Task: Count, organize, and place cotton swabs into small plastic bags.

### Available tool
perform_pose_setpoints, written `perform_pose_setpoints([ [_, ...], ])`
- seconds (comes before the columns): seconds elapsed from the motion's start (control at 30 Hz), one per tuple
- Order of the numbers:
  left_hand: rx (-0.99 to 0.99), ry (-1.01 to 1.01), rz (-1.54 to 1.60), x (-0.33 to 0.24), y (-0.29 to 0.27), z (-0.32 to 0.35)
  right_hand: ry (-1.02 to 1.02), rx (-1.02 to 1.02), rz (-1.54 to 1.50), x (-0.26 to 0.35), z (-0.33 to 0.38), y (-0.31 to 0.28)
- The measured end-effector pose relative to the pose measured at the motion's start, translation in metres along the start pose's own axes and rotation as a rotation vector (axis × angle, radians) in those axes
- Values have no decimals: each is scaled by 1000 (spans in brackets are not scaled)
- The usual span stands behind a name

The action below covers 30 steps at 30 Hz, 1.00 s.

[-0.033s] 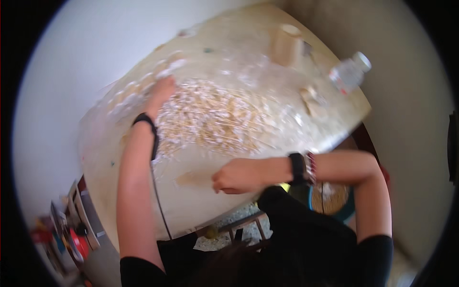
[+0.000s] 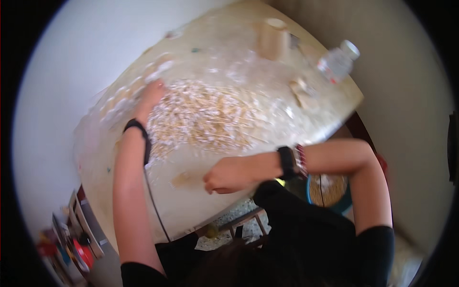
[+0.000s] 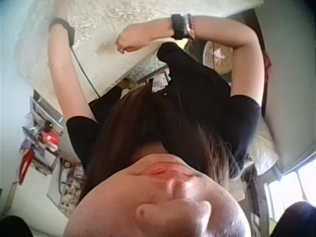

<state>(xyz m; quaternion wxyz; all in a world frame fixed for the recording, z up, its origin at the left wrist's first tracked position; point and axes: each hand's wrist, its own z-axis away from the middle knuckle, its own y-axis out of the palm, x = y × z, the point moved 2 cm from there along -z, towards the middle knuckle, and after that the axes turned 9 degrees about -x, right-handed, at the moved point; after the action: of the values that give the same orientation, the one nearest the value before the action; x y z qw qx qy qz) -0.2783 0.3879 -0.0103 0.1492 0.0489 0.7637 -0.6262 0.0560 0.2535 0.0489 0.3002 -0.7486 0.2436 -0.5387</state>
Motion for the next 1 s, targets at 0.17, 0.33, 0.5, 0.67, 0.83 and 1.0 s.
perform_pose_setpoints([
  [0.17, -134, 162, -181, -43, -21, 30, -93, -80, -5, 7, -38, 10],
  [0.33, -369, 363, 193, -169, -90, 65, -194, 9, 12, 33, -77, 30],
  [0.5, 223, 703, 971, -371, -152, 185, -245, 156, 40, 53, -106, 62],
  [0.67, 5, 1059, 1211, -452, -154, 265, -204, 221, 74, 63, -117, 78],
  [0.83, 126, 1225, 1032, -464, -163, 283, -205, 326, 73, 75, -119, 81],
  [1.0, 491, 783, 443, -438, -144, 237, -97, 315, 108, 74, -127, 98],
])
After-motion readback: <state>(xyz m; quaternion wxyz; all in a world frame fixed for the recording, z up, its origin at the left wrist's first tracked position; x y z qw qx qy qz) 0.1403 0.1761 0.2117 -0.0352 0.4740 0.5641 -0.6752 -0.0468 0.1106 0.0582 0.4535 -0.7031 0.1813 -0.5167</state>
